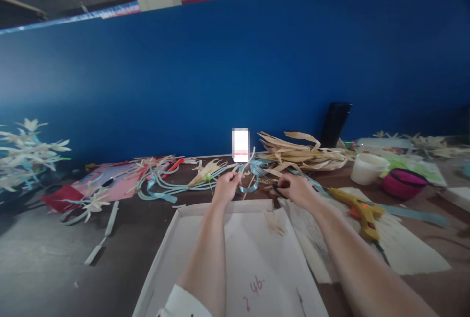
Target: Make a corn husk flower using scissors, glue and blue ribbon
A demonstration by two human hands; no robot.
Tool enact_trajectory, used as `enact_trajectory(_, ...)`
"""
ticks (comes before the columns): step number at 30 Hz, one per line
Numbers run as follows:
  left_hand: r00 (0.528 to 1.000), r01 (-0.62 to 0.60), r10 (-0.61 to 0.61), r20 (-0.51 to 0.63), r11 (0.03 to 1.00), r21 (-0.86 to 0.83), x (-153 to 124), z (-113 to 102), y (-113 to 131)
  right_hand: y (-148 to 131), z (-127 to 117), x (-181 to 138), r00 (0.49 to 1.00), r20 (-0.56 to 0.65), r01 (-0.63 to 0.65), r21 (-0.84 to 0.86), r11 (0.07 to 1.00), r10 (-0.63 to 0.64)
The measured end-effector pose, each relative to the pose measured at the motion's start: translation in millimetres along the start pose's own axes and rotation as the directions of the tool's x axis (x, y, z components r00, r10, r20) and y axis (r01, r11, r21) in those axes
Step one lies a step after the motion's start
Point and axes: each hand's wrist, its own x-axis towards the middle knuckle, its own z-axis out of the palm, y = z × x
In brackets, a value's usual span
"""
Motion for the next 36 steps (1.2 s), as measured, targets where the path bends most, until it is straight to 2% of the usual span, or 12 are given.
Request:
enact_trajectory(4, 0.996, 0.088, -0.079, 0.048, 0.969, -0.229, -1, 3, 0, 4, 3, 3, 1.000, 0.017, -0.026, 0.096, 0.995, 0.025)
enact_trajectory(8, 0.988, 0.156, -0.139, 0.073, 0.893, -0.421, -1, 4, 0, 8, 9, 6, 0.998, 0.006, -0.055, 0.183, 0.982, 0.055)
enact_trajectory(10, 0.987, 0.161, -0.144, 0.072, 0.855, -0.493, 0, 3, 0, 9, 10, 6, 0.999, -0.003, -0.044, 0.137, 0.990, 0.044)
enact_trajectory(15, 0.983, 0.166, -0.179, 0.042, 0.767, -0.620, 3, 3, -3, 6, 9, 2, 1.000, 0.002, 0.009, -0.129, 0.992, -0.009)
enact_trajectory(18, 0.978, 0.191, -0.198, 0.063, 0.738, -0.647, 4, 3, -3, 2, 6, 0, 1.000, 0.015, 0.002, -0.272, 0.962, 0.002)
enact_trajectory(20, 0.978, 0.196, -0.196, 0.072, 0.737, -0.647, 4, 3, -3, 0, 5, 0, 1.000, 0.025, -0.005, -0.304, 0.953, 0.014)
enact_trajectory(32, 0.983, 0.171, -0.171, 0.061, 0.763, -0.624, 2, 5, 0, -2, 0, -3, 0.981, 0.191, -0.001, -0.115, 0.993, 0.023)
enact_trajectory(36, 0.984, 0.167, -0.165, 0.061, 0.775, -0.610, 2, 6, -1, -2, -1, -2, 0.986, 0.161, -0.019, -0.134, 0.991, 0.041)
